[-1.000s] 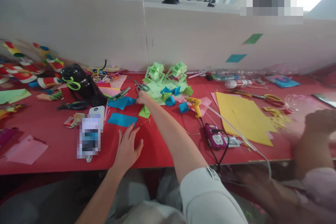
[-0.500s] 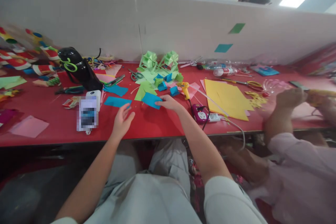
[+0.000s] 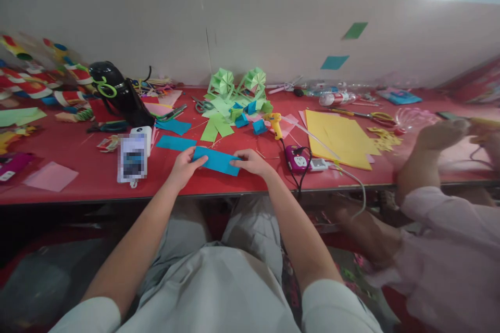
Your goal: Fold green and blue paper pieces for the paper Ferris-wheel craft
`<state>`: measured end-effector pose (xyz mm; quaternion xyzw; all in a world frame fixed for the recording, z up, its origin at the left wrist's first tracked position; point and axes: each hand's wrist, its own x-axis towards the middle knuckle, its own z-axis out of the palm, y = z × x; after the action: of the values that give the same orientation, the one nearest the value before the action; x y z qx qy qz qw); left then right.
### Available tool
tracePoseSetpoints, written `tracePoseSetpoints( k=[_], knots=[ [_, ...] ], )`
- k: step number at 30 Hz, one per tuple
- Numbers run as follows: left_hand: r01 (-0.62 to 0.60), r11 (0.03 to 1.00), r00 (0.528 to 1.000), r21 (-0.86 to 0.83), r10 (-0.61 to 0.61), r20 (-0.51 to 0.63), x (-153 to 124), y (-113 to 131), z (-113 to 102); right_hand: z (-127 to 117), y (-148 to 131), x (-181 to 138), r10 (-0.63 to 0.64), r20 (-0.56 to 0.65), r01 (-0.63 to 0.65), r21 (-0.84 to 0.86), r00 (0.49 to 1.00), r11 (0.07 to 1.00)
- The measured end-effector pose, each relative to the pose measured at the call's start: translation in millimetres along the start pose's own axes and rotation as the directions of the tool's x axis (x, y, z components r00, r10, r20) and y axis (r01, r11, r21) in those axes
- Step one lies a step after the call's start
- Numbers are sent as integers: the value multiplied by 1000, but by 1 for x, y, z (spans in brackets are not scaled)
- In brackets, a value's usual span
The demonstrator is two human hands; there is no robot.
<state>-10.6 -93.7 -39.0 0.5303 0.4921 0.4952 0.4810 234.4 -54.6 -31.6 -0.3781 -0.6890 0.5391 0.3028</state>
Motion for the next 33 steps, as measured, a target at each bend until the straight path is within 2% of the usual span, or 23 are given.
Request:
tracePoseSetpoints(
  k=[3,6,13,20,23,27,33],
  knots=[
    [-30,999,999,14,31,-17,2,-3,-2,5,7,1,-3,-202,15,56,979,998],
    [-9,1000,1000,7,9,9,2,-6,-3,9,13,1,16,-280,21,129,960,991],
    [2,998,995,-55,3,95,2,-9,-8,7,15,0,19,-264,48,245,964,968],
    [43,990,992,-133,-26,120,3,-10,-11,4,23,-2,25,-283,44,233,959,971],
    [30,997,996,-68,-24,90,2,-8,-10,3,27,-1,0,-319,54,158,948,986],
    [-49,990,999,131,50,-3,2,-4,-8,3,28,-2,-24,-337,47,59,941,997],
    [-73,971,994,229,90,-68,2,-4,-5,3,29,-3,2,-333,37,110,943,993]
  ],
)
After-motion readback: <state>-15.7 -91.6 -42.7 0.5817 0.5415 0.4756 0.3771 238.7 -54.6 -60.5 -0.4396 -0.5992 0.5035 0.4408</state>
